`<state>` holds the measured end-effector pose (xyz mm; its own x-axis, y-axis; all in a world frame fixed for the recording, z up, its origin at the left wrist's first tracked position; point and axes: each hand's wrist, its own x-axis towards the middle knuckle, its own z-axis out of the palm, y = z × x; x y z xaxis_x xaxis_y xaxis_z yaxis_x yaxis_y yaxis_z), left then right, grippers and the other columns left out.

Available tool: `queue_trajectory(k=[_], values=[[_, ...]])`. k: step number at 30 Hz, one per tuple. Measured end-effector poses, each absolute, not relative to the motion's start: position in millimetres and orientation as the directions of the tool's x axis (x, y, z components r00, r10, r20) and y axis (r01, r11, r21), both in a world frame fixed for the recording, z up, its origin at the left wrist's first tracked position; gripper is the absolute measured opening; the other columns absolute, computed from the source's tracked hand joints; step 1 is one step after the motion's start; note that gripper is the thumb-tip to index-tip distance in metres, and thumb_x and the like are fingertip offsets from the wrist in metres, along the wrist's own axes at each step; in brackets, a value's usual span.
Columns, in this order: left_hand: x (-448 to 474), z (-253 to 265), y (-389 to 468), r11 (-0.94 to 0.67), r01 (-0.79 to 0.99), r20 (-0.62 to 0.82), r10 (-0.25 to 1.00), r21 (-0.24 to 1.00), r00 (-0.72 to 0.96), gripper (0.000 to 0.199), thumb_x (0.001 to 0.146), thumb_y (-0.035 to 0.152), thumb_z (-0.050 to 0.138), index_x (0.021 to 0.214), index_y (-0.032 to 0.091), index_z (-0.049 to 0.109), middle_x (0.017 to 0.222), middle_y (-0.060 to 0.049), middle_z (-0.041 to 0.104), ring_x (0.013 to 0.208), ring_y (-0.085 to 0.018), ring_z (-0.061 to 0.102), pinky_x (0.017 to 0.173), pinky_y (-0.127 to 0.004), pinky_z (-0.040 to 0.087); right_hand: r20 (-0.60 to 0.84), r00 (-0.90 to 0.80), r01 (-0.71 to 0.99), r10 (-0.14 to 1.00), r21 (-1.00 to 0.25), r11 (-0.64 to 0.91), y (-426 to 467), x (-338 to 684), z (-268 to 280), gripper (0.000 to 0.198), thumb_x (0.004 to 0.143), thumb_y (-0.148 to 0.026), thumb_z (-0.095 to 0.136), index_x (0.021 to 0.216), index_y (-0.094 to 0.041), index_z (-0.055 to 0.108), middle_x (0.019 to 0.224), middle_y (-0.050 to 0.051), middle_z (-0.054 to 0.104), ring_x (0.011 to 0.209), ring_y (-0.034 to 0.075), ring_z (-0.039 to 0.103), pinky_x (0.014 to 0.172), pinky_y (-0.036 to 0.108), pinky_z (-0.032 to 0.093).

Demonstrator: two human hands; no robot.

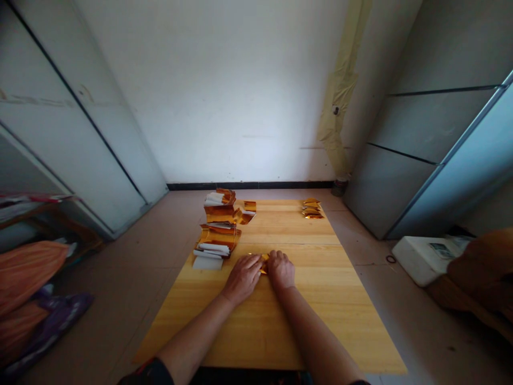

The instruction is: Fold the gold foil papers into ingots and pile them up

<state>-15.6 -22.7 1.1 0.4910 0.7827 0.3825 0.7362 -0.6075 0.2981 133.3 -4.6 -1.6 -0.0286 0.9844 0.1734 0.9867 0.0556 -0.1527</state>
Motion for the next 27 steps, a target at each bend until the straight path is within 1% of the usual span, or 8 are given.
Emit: queue_trajectory(k=[4, 11, 15, 17, 20, 23, 27], values=[[-12.0, -3.8, -21.2, -0.572, 0.768, 0.313, 0.815, 0.29, 0.488, 0.027, 0.084, 0.014, 0.05, 0.108, 0.022, 0.058, 0.121, -0.006, 0.057, 0.116, -0.021, 0.049, 0.104, -0.043, 0.035, 0.174, -0.023, 0.987, 0.984, -0.15, 0.049, -4.8, 133.1, -2.4, 0.016, 0.092, -0.019, 0.041, 0.089, -0.019, 0.056, 0.086, 0.007, 0.063, 0.082, 0.017, 0.06, 0.057, 0.022, 0.034], [-14.5, -4.2, -23.3, -0.561, 0.78, 0.281, 0.824, 0.278, 0.493, 0.028, 0.086, 0.015, 0.049, 0.112, 0.021, 0.057, 0.126, -0.007, 0.055, 0.12, -0.022, 0.047, 0.107, -0.046, 0.032, 0.216, 0.0, 0.986, 0.976, -0.165, 0.037, -4.2, 131.4, -4.1, 0.018, 0.095, -0.021, 0.037, 0.098, -0.02, 0.055, 0.085, 0.007, 0.064, 0.079, 0.015, 0.06, 0.056, 0.022, 0.034], [-15.1, -8.5, -22.1, -0.564, 0.785, 0.323, 0.815, 0.256, 0.481, 0.031, 0.085, 0.015, 0.05, 0.114, 0.023, 0.057, 0.127, -0.007, 0.054, 0.121, -0.022, 0.047, 0.106, -0.046, 0.034, 0.199, -0.002, 0.99, 0.98, -0.135, 0.029, -5.1, 130.6, -1.9, 0.015, 0.093, -0.02, 0.04, 0.1, -0.02, 0.054, 0.086, 0.007, 0.063, 0.08, 0.015, 0.06, 0.057, 0.022, 0.036], [-15.4, -12.3, -21.6, -0.548, 0.8, 0.36, 0.817, 0.243, 0.451, 0.033, 0.083, 0.015, 0.051, 0.114, 0.023, 0.058, 0.126, -0.008, 0.054, 0.119, -0.023, 0.047, 0.103, -0.045, 0.038, 0.183, -0.012, 0.992, 0.983, -0.121, 0.035, -6.1, 130.6, -0.7, 0.013, 0.089, -0.018, 0.046, 0.101, -0.02, 0.053, 0.087, 0.006, 0.063, 0.081, 0.015, 0.06, 0.058, 0.022, 0.037], [-16.7, -17.8, -22.4, -0.497, 0.835, 0.412, 0.83, 0.237, 0.376, 0.032, 0.081, 0.018, 0.055, 0.113, 0.022, 0.059, 0.126, -0.01, 0.052, 0.115, -0.025, 0.05, 0.099, -0.043, 0.043, 0.173, -0.031, 0.992, 0.984, -0.112, 0.051, -7.7, 130.7, 0.7, 0.017, 0.084, -0.018, 0.054, 0.101, -0.02, 0.053, 0.089, 0.006, 0.064, 0.084, 0.017, 0.06, 0.059, 0.023, 0.038], [-19.0, -20.2, -25.3, -0.439, 0.863, 0.447, 0.843, 0.252, 0.298, 0.033, 0.079, 0.021, 0.059, 0.112, 0.02, 0.059, 0.122, -0.012, 0.051, 0.11, -0.025, 0.052, 0.096, -0.041, 0.046, 0.169, -0.032, 0.992, 0.985, -0.114, 0.052, -8.4, 130.4, 1.1, 0.018, 0.084, -0.019, 0.055, 0.102, -0.02, 0.053, 0.09, 0.006, 0.063, 0.085, 0.017, 0.06, 0.06, 0.023, 0.038], [-21.2, -18.2, -28.8, -0.44, 0.847, 0.478, 0.837, 0.298, 0.267, 0.031, 0.078, 0.016, 0.059, 0.108, 0.019, 0.058, 0.117, -0.011, 0.051, 0.103, -0.022, 0.055, 0.092, -0.037, 0.049, 0.17, -0.025, 0.992, 0.985, -0.115, 0.045, -8.0, 129.9, -0.3, 0.017, 0.086, -0.018, 0.05, 0.102, -0.02, 0.052, 0.09, 0.006, 0.063, 0.085, 0.017, 0.059, 0.061, 0.023, 0.039]])
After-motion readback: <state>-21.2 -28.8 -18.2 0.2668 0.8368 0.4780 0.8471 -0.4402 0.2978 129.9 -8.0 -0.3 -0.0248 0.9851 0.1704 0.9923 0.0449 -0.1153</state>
